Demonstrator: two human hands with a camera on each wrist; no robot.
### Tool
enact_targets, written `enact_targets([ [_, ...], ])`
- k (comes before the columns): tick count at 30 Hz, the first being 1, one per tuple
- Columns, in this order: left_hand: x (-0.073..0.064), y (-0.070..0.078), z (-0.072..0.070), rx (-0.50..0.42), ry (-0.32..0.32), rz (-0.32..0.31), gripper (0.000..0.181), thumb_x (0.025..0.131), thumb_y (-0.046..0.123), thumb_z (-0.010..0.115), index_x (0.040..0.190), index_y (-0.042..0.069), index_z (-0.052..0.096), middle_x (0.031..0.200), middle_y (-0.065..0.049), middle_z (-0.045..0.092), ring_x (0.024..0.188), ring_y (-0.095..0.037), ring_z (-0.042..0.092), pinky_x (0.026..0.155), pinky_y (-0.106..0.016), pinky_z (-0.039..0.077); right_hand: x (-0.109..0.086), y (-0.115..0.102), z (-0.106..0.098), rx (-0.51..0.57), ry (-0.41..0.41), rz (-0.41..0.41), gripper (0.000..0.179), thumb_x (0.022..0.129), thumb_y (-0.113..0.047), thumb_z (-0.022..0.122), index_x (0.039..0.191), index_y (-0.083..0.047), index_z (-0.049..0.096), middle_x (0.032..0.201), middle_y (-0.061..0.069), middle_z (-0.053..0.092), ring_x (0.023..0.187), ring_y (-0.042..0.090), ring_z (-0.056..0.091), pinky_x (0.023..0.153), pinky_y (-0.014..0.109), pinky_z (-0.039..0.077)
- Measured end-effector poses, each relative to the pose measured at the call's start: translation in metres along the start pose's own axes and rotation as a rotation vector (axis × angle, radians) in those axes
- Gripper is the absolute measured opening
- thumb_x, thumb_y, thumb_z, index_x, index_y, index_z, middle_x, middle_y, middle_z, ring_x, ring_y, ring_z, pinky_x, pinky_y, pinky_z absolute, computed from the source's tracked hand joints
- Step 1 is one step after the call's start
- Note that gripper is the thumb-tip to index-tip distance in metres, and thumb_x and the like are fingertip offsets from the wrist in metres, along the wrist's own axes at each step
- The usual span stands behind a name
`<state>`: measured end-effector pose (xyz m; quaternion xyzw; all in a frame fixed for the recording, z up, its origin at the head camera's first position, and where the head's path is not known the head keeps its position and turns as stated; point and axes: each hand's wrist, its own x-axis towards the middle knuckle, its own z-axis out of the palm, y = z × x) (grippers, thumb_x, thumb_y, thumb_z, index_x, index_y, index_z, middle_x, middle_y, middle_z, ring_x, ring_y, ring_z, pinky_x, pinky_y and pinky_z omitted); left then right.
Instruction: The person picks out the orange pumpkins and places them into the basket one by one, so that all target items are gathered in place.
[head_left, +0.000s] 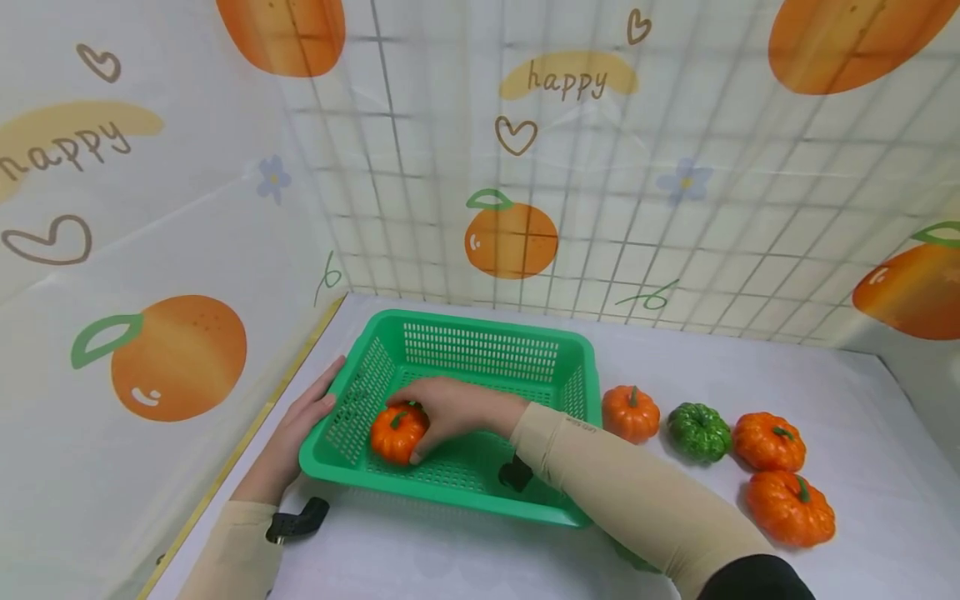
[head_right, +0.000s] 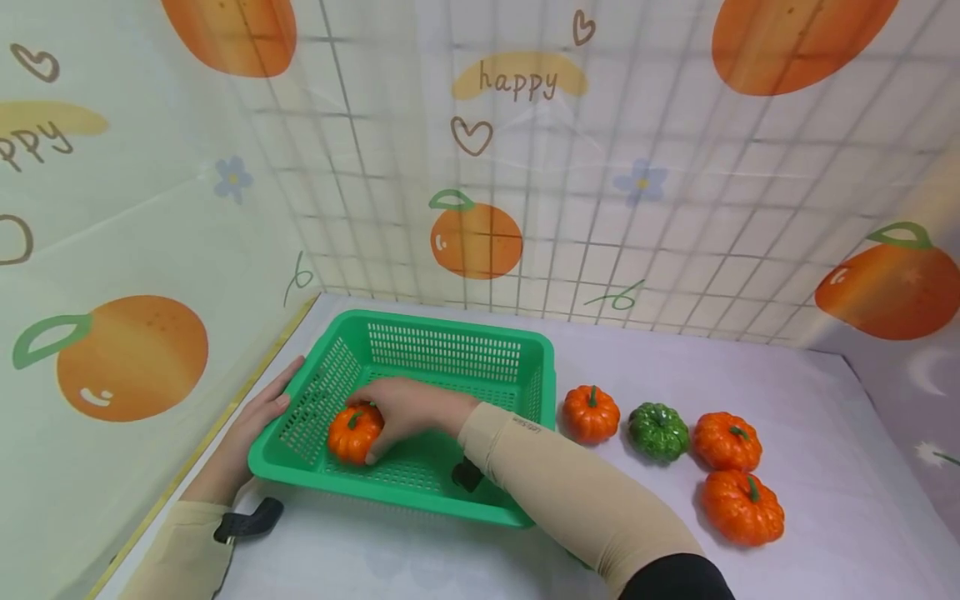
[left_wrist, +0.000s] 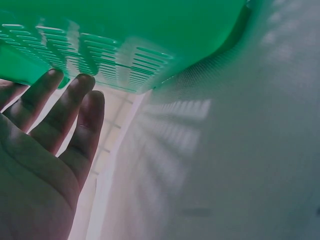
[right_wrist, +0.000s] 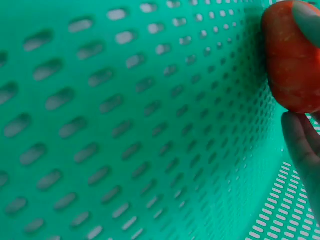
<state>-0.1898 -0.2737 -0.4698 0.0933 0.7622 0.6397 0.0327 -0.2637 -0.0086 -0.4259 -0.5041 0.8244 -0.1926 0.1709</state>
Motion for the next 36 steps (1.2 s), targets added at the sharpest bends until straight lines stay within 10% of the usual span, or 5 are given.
enact_targets([
  [31,-0.004,0.005,0.000,-0.005,-0.020,-0.013,0.052,0.107,0.035,0.035,0.158,0.034,0.023,0.163,0.008,0.015,0.147,-0.024,0.014,0.099,-0.020,0.035,0.001,-0.007,0.005,0.047,-0.047,-0.008,0.096,0.068,-0.050,0.088,0.149,-0.022,0.044,0.131,-0.008,0.053,0.116,0.008,0.049,0.095,0.025,0.043],
  [36,-0.003,0.004,0.000,0.016,-0.012,-0.023,0.052,0.107,0.036,0.036,0.158,0.035,0.023,0.163,0.009,0.015,0.147,-0.025,0.013,0.108,-0.042,0.029,-0.005,-0.004,-0.009,0.133,-0.024,-0.030,0.097,0.072,-0.047,0.087,0.152,-0.019,0.040,0.139,-0.004,0.051,0.121,0.014,0.051,0.094,0.024,0.044],
])
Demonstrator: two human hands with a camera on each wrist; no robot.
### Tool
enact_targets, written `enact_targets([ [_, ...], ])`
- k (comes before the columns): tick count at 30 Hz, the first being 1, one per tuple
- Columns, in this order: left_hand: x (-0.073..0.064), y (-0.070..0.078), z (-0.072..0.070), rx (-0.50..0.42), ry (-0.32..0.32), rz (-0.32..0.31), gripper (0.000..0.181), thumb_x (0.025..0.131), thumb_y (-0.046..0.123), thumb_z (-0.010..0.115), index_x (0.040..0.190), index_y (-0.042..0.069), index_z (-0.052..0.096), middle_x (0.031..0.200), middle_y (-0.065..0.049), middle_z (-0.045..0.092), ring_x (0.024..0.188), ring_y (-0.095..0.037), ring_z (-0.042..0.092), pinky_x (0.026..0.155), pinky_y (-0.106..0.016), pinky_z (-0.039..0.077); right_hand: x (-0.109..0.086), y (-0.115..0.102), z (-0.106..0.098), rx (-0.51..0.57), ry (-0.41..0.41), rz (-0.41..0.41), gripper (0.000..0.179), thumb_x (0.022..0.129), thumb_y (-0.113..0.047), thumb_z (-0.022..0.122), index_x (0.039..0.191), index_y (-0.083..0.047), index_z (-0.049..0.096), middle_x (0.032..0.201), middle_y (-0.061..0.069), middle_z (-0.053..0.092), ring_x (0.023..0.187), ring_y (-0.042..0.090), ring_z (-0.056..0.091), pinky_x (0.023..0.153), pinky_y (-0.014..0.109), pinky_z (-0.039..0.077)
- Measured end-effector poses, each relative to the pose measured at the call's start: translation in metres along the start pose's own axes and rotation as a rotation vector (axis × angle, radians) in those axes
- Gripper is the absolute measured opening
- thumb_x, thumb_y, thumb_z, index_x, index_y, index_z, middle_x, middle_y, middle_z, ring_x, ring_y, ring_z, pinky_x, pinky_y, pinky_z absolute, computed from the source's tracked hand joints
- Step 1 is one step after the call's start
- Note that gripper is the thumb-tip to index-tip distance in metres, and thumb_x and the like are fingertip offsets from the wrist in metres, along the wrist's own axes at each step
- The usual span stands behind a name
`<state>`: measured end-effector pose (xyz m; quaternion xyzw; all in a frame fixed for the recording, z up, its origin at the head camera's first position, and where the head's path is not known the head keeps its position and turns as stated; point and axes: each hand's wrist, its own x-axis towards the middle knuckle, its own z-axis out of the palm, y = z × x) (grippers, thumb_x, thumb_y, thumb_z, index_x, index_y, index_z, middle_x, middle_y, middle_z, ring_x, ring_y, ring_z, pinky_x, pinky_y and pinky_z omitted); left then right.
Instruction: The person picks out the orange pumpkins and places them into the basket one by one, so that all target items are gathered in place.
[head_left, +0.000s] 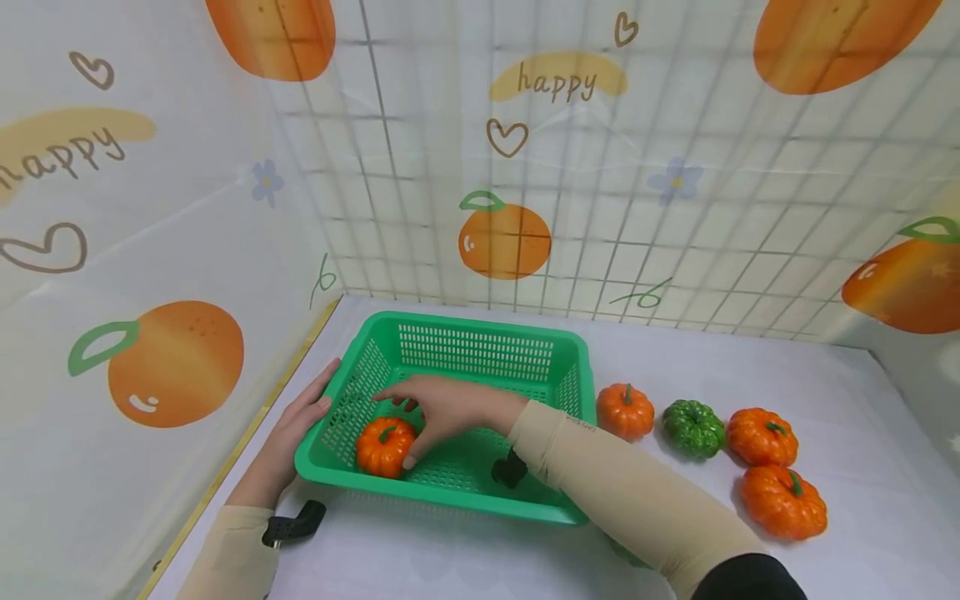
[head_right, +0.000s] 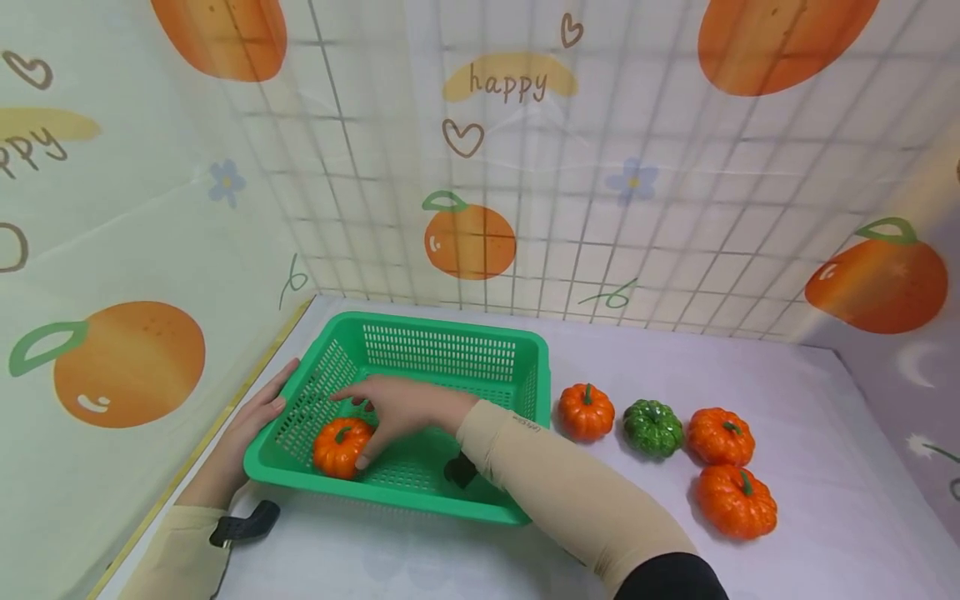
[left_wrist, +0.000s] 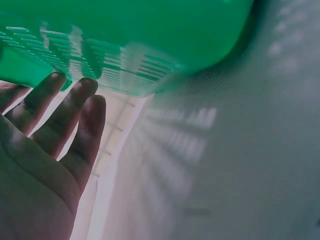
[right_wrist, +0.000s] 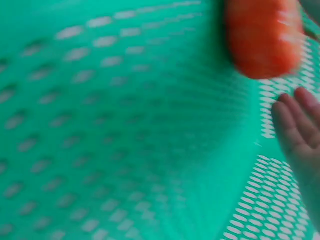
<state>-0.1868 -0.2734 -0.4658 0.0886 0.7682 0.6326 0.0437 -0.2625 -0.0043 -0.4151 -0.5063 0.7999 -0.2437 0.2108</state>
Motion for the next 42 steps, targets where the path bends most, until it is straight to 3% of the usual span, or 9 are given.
enact_targets([
  [3,0.000,-0.001,0.000,0.004,0.010,-0.009,0.052,0.107,0.036,0.037,0.158,0.035,0.024,0.163,0.009,0.015,0.147,-0.025,0.013,0.109,-0.056,0.022,-0.007,-0.001,-0.010,0.039,0.037,0.001,0.095,0.072,-0.045,0.087,0.152,-0.020,0.040,0.143,-0.007,0.048,0.122,0.018,0.053,0.093,0.026,0.046],
  [10,0.001,-0.001,0.001,-0.007,0.022,-0.008,0.053,0.107,0.035,0.038,0.158,0.033,0.025,0.163,0.008,0.016,0.147,-0.025,0.011,0.110,-0.061,0.017,-0.026,-0.004,-0.024,0.074,0.113,0.005,0.095,0.072,-0.045,0.088,0.151,-0.024,0.040,0.147,-0.008,0.044,0.120,0.018,0.055,0.096,0.032,0.047],
  [19,0.003,-0.002,0.002,-0.018,0.020,0.005,0.053,0.107,0.034,0.039,0.158,0.031,0.025,0.163,0.007,0.016,0.148,-0.026,0.009,0.110,-0.064,0.013,-0.062,-0.008,-0.037,0.107,0.195,0.001,0.089,0.074,-0.046,0.086,0.150,-0.028,0.042,0.148,-0.012,0.043,0.121,0.010,0.053,0.098,0.029,0.044],
  [27,0.001,-0.003,0.002,-0.007,0.026,0.002,0.053,0.106,0.036,0.039,0.157,0.034,0.026,0.163,0.009,0.016,0.148,-0.027,0.008,0.108,-0.068,0.012,-0.104,-0.008,-0.061,0.201,0.339,0.037,0.092,0.072,-0.045,0.087,0.150,-0.027,0.042,0.145,-0.015,0.046,0.125,0.015,0.052,0.102,0.037,0.043],
  [35,-0.001,-0.001,0.002,-0.006,0.018,0.015,0.052,0.107,0.036,0.038,0.158,0.033,0.025,0.163,0.009,0.014,0.148,-0.028,0.007,0.109,-0.068,0.012,-0.154,0.000,-0.076,0.199,0.445,0.084,0.092,0.073,-0.039,0.088,0.151,-0.026,0.040,0.145,-0.008,0.047,0.127,0.023,0.052,0.102,0.041,0.043],
  [42,-0.002,0.000,0.002,-0.026,0.012,0.010,0.052,0.107,0.035,0.037,0.157,0.034,0.025,0.163,0.010,0.014,0.148,-0.026,0.007,0.109,-0.065,0.013,-0.197,0.008,-0.078,0.191,0.524,0.181,0.092,0.073,-0.040,0.088,0.151,-0.035,0.037,0.149,-0.010,0.043,0.128,0.023,0.051,0.103,0.046,0.042],
])
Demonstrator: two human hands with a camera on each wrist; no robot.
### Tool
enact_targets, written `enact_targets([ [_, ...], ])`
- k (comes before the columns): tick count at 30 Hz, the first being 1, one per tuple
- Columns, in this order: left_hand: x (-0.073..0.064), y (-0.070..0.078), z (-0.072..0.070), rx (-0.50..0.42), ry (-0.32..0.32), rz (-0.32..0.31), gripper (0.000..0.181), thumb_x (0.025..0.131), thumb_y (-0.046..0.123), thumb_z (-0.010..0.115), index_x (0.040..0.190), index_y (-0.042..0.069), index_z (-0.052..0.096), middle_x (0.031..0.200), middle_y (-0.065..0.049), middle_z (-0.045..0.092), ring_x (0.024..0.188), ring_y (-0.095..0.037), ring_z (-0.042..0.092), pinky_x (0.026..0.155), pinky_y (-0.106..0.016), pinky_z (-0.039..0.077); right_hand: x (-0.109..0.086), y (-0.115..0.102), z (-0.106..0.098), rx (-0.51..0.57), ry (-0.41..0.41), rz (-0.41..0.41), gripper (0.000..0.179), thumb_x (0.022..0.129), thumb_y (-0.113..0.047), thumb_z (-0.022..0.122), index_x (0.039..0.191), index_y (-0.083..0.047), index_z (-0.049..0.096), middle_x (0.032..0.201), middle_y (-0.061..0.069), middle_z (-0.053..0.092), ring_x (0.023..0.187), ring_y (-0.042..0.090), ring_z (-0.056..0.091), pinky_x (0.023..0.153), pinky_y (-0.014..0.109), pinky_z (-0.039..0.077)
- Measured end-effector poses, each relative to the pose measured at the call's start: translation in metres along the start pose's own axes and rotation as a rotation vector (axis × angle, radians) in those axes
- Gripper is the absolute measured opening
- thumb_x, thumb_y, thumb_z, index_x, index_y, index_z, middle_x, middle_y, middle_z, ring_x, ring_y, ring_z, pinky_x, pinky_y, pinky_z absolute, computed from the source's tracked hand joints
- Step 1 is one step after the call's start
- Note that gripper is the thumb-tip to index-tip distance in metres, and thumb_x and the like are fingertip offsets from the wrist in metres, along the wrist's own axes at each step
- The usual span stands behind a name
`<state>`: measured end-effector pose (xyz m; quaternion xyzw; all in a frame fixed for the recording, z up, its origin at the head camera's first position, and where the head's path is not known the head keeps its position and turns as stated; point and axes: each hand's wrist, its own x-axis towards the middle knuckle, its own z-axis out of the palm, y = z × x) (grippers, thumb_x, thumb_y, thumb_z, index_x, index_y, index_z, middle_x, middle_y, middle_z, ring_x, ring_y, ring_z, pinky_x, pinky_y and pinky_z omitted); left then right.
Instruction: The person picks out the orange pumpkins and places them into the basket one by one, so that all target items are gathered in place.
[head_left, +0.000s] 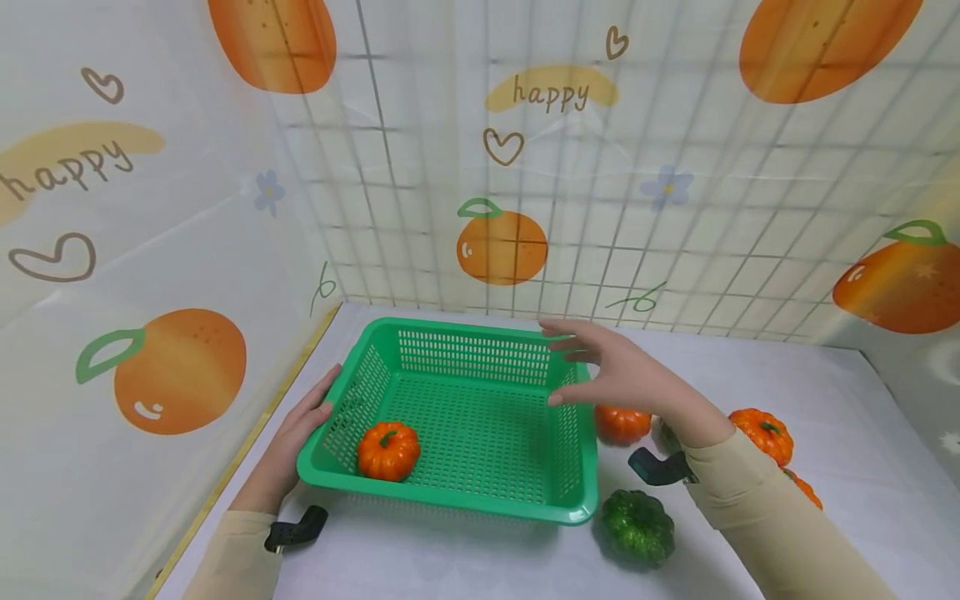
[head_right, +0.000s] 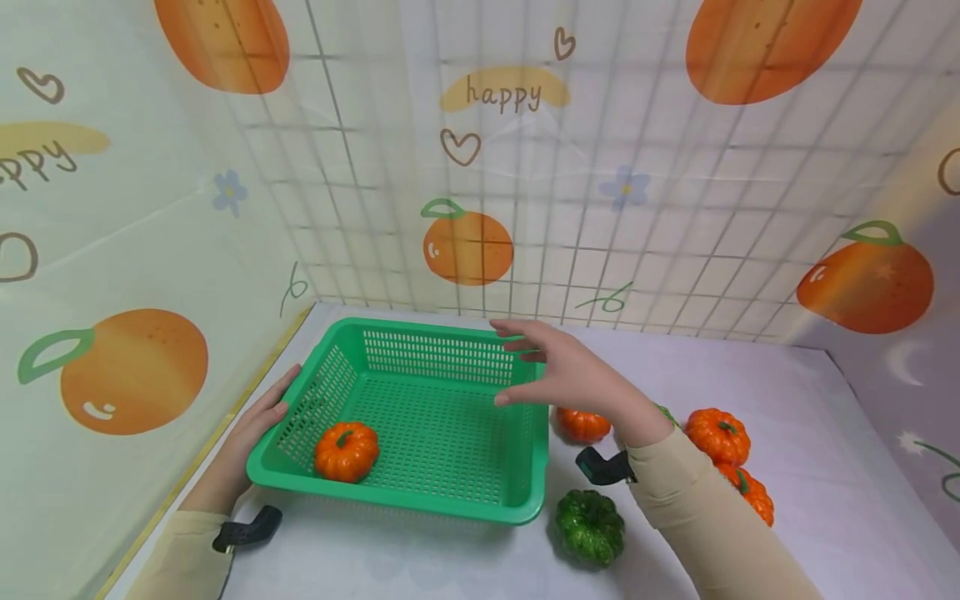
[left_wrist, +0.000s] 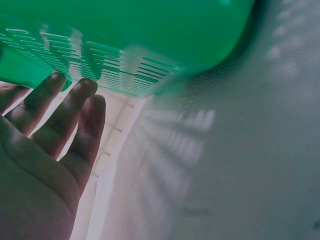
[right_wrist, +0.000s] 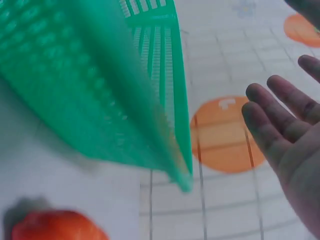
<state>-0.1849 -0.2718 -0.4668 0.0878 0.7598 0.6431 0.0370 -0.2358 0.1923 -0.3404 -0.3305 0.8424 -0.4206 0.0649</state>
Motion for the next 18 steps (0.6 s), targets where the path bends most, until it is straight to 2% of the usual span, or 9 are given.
enact_targets([
  [6,-0.001,0.001,0.001,0.006,0.009,-0.016,0.052,0.106,0.037,0.038,0.157,0.036,0.025,0.163,0.010,0.014,0.148,-0.027,0.006,0.109,-0.067,0.012,-0.023,0.019,-0.012,-0.002,0.053,0.058,0.099,0.073,-0.037,0.089,0.153,-0.034,0.031,0.148,0.003,0.045,0.129,0.028,0.050,0.103,0.048,0.042],
  [10,-0.002,0.001,0.002,0.010,0.012,-0.017,0.052,0.106,0.038,0.038,0.157,0.037,0.025,0.163,0.010,0.014,0.148,-0.028,0.006,0.108,-0.069,0.011,-0.036,0.029,-0.017,-0.011,0.093,0.124,0.099,0.073,-0.036,0.089,0.154,-0.034,0.031,0.148,-0.001,0.045,0.130,0.027,0.048,0.100,0.048,0.044],
  [18,-0.001,0.000,0.000,-0.003,0.006,-0.018,0.052,0.106,0.038,0.037,0.157,0.036,0.025,0.163,0.010,0.013,0.148,-0.027,0.006,0.109,-0.068,0.011,-0.058,0.042,-0.025,-0.024,0.141,0.208,0.092,0.076,-0.044,0.084,0.152,-0.031,0.034,0.150,-0.003,0.042,0.131,0.029,0.047,0.099,0.051,0.044],
])
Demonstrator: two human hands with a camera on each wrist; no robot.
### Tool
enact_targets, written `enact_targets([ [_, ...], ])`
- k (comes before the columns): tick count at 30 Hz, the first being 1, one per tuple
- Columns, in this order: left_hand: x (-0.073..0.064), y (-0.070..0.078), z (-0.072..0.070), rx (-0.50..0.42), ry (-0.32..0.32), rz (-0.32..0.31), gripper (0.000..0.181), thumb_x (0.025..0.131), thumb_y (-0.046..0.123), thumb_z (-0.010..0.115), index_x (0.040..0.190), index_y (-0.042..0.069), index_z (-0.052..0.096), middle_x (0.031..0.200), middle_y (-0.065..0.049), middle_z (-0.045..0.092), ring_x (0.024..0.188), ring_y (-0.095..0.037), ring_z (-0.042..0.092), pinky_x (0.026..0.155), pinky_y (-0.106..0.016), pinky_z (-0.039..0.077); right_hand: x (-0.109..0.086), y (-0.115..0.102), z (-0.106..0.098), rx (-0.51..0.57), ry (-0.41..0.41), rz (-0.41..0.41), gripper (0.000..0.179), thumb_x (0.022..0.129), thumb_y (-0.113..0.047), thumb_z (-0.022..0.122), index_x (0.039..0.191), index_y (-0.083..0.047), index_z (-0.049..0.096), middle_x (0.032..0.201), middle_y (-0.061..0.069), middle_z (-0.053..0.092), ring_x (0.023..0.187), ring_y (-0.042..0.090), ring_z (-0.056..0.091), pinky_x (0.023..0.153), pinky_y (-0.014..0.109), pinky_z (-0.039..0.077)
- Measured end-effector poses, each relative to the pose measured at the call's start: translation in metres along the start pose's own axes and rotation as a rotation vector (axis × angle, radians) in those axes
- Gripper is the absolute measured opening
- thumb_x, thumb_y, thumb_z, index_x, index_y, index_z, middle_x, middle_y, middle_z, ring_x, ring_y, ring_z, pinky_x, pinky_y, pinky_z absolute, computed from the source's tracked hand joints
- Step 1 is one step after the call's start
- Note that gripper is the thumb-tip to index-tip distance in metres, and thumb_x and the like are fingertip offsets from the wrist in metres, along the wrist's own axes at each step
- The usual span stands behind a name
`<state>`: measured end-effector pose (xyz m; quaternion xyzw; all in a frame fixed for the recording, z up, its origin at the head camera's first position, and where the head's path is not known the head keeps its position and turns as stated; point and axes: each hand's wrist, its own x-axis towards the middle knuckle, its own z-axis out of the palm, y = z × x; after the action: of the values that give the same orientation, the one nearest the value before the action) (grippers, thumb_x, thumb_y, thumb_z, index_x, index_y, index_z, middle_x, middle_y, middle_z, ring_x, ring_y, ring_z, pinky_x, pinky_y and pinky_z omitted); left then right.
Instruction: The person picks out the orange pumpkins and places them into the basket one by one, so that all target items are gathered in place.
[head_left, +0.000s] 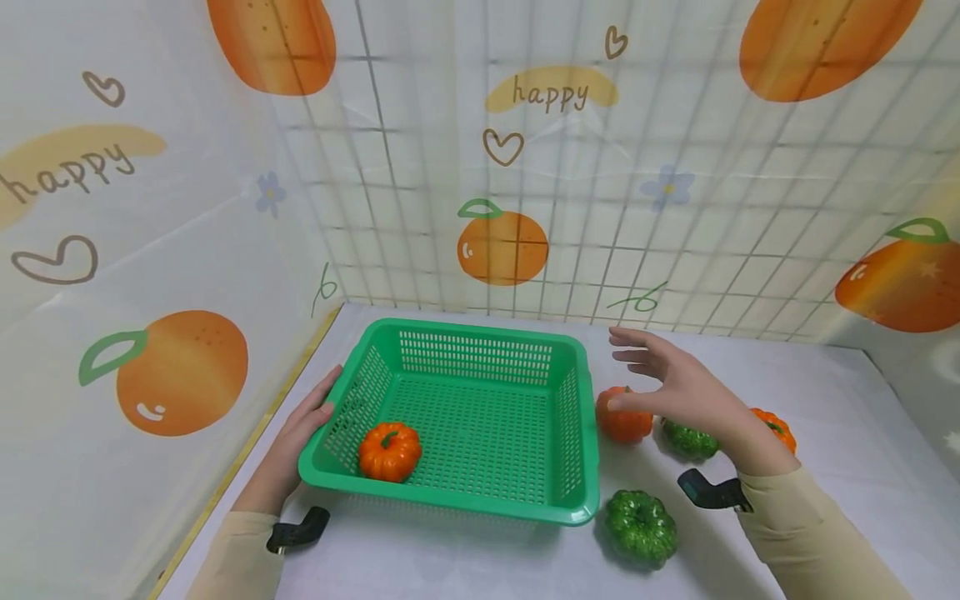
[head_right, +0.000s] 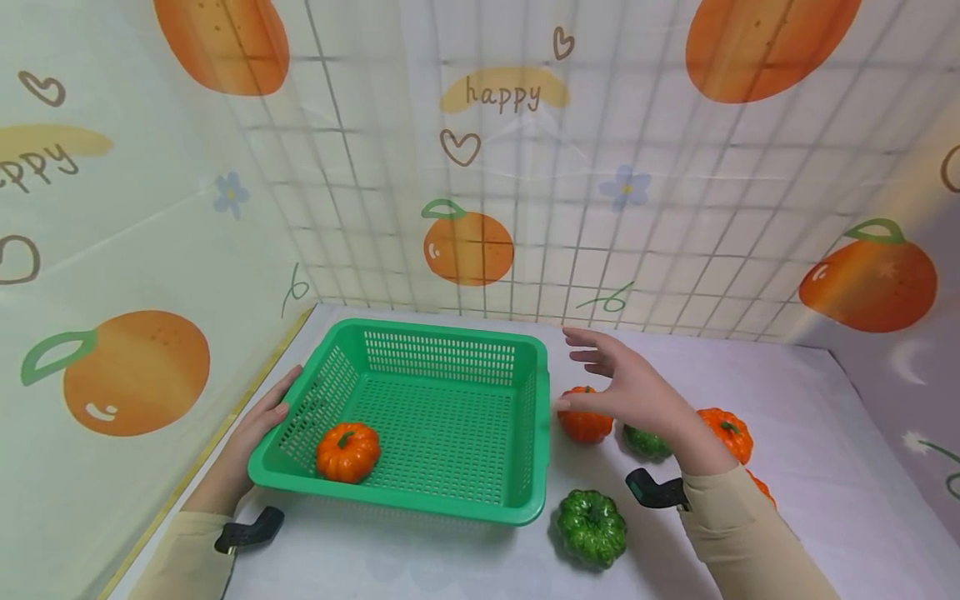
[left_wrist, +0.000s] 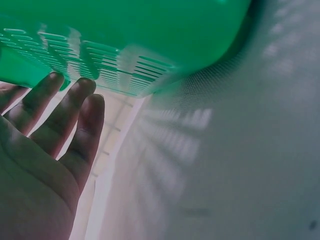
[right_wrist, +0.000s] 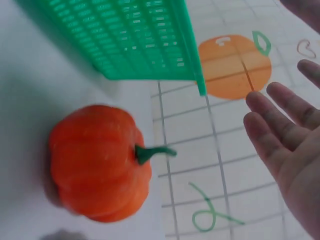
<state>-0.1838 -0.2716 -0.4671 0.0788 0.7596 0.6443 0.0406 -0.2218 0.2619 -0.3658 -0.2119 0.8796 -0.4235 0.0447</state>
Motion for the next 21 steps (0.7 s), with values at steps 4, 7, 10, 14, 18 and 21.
enact_targets([
  [4,0.001,0.000,0.000,-0.001,-0.004,0.012,0.053,0.107,0.037,0.037,0.158,0.034,0.024,0.164,0.009,0.013,0.148,-0.027,0.005,0.108,-0.068,0.010,-0.007,0.008,-0.004,0.021,0.013,0.049,0.092,0.077,-0.044,0.084,0.152,-0.034,0.033,0.149,-0.004,0.043,0.132,0.029,0.046,0.101,0.050,0.042],
  [7,0.001,0.000,0.000,-0.002,-0.009,0.024,0.053,0.107,0.036,0.036,0.158,0.033,0.023,0.164,0.007,0.013,0.148,-0.028,0.006,0.108,-0.068,0.010,-0.013,0.014,-0.006,0.033,0.011,0.091,0.094,0.076,-0.045,0.084,0.153,-0.035,0.031,0.149,-0.003,0.042,0.133,0.031,0.044,0.101,0.052,0.042],
  [10,0.002,-0.001,0.000,-0.006,-0.014,0.028,0.053,0.107,0.035,0.035,0.158,0.032,0.022,0.164,0.007,0.013,0.147,-0.027,0.006,0.109,-0.067,0.011,-0.017,0.020,-0.007,0.041,0.007,0.116,0.094,0.076,-0.045,0.084,0.153,-0.031,0.032,0.150,-0.001,0.041,0.133,0.035,0.043,0.100,0.055,0.042],
  [14,0.002,0.001,0.000,-0.007,-0.010,0.020,0.052,0.107,0.035,0.036,0.158,0.034,0.024,0.163,0.009,0.014,0.148,-0.025,0.006,0.110,-0.065,0.011,-0.020,0.029,-0.006,0.043,0.010,0.139,0.092,0.075,-0.045,0.085,0.152,-0.025,0.036,0.151,0.002,0.041,0.133,0.038,0.042,0.098,0.056,0.043],
  [18,0.001,0.001,0.000,-0.009,-0.011,0.017,0.052,0.107,0.035,0.036,0.158,0.034,0.023,0.163,0.009,0.013,0.148,-0.025,0.005,0.110,-0.066,0.010,-0.019,0.038,-0.003,0.025,0.013,0.154,0.092,0.076,-0.043,0.085,0.151,-0.024,0.037,0.151,0.003,0.041,0.133,0.038,0.043,0.099,0.057,0.042],
  [21,0.001,0.001,0.001,-0.014,-0.016,0.019,0.052,0.108,0.035,0.035,0.158,0.033,0.023,0.164,0.008,0.013,0.148,-0.026,0.005,0.109,-0.066,0.010,-0.018,0.045,0.000,0.003,0.015,0.145,0.092,0.076,-0.041,0.086,0.152,-0.021,0.037,0.151,0.006,0.041,0.132,0.039,0.044,0.100,0.059,0.040],
])
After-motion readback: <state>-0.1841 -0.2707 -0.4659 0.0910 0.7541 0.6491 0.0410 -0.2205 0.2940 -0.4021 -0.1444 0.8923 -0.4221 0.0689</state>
